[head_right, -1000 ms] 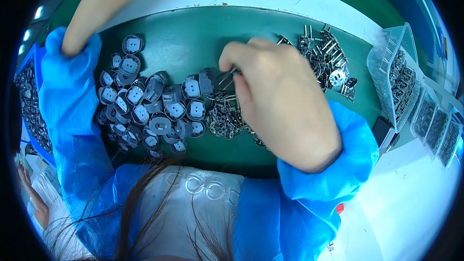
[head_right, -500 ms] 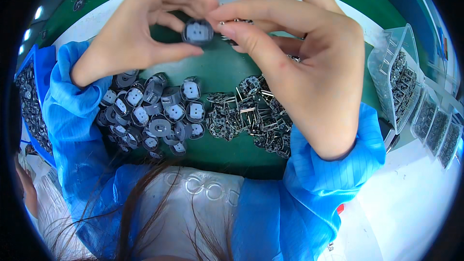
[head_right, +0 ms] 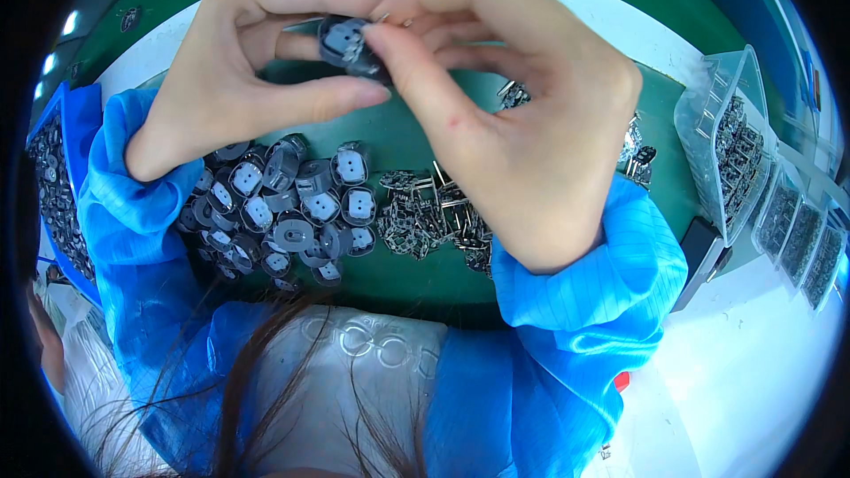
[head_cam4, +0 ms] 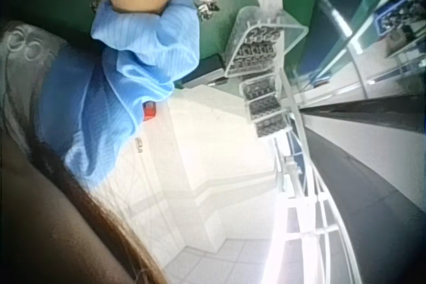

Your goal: The person repeatedly picks up small gray plastic housings and metal pin connectors from a green work surface. They insert the metal pins into the housings by hand and place the assembled units back on the table. The process is continuous and repetitive throughout the clip.

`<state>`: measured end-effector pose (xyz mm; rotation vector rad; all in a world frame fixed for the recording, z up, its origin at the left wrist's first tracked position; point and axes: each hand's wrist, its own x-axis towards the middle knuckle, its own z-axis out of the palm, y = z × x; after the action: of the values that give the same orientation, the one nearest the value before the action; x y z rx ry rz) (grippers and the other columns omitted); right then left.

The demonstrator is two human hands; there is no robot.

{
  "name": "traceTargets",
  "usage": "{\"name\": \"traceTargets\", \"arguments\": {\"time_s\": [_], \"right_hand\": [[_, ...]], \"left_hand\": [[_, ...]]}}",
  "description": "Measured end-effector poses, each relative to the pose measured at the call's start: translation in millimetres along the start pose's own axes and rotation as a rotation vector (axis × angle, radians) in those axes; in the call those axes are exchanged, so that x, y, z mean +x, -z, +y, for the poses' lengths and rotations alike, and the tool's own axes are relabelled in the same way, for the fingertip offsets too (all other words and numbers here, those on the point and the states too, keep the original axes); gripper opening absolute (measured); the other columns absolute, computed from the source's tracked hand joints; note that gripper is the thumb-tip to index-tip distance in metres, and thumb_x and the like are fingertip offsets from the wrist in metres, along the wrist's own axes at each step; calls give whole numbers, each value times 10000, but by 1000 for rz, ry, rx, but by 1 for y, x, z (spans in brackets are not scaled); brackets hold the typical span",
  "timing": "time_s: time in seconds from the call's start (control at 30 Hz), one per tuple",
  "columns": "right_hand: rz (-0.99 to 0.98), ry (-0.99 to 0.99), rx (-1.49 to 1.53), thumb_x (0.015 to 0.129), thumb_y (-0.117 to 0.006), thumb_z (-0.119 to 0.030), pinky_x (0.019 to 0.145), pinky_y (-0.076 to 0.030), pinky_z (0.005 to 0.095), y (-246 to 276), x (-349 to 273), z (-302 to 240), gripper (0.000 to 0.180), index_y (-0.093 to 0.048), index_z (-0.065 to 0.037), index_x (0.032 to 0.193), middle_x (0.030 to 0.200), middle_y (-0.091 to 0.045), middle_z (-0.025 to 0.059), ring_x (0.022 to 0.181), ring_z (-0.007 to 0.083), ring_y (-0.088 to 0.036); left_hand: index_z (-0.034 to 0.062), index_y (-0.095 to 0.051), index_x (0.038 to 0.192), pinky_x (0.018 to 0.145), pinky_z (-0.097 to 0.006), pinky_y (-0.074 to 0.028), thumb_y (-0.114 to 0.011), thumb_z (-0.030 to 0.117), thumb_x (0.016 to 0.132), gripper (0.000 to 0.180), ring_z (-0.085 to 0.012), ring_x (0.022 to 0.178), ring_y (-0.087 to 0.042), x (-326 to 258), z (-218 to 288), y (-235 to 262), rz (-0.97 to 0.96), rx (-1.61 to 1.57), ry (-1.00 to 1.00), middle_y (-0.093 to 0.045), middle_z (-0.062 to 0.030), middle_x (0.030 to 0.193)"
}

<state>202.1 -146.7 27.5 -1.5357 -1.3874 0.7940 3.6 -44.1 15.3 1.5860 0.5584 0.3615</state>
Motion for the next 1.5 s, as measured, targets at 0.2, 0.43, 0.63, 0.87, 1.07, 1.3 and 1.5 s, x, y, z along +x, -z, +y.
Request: {"name": "traceTargets", "arguments": {"time_s": [0.2, 0.43, 0.63, 0.87, 1.07, 1.3, 1.5], "right_hand": [[38, -21, -43, 902, -767, 39, 840, -567, 255, 7, 2, 5, 183, -707, 56, 1074, 1012, -747, 87, 945, 144, -718], [-78, -99, 100, 889, -791, 14, 804, -568, 246, 5, 1, 2, 184, -726, 47, 1057, 982, -755, 80, 905, 135, -722], [-4, 157, -199, 849, -804, 31, 778, -585, 260, -6, 2, -6, 134, -762, 37, 976, 932, -762, 77, 857, 139, -726], [14, 372, -218, 833, -785, 75, 779, -599, 283, -6, 4, -6, 139, -763, 39, 966, 924, -757, 86, 842, 151, -719], [81, 255, -68, 822, -776, 98, 778, -593, 284, -8, 0, 5, 130, -750, 51, 940, 915, -745, 96, 841, 167, -714], [72, 206, -93, 859, -760, 83, 815, -583, 288, -7, -2, 7, 100, -738, 45, 949, 922, -740, 85, 876, 157, -705], [-84, 172, -267, 850, -778, 68, 796, -577, 276, 4, 7, -13, 107, -733, 42, 943, 913, -745, 73, 859, 145, -704]], "left_hand": [[-2, -636, 1291, 898, -281, -569, -792, 68, 896, 430, -180, 1058, -677, 6, -4, 0, 7, -164, 36, -671, -118, 1198], [-6, -675, 1103, 735, -247, -617, -890, 71, 819, 364, -103, 838, -680, 6, -19, 7, -11, 28, -169, -710, -110, 1122], [-15, -658, 1051, 691, -242, -607, -895, 74, 814, 346, -82, 752, -664, 1, -7, 5, 9, 109, -85, -721, -160, 1105], [-38, -666, 1022, 774, -278, -656, -886, 71, 820, 318, -138, 825, -728, 1, -19, 5, 18, 56, -235, -733, -191, 1068], [-57, -679, 1049, 806, -283, -659, -875, 37, 823, 314, -152, 890, -742, -2, 0, -3, 37, 3, -72, -740, -199, 1047], [-75, -679, 1054, 637, -219, -564, -861, 4, 835, 295, -65, 733, -662, -1, -10, 4, -16, -122, 29, -738, -138, 876], [-73, -682, 1073, 537, -218, -424, -851, 12, 855, 288, -9, 628, -526, -2, 0, 3, -42, -125, 82, -693, -75, 763]]}}
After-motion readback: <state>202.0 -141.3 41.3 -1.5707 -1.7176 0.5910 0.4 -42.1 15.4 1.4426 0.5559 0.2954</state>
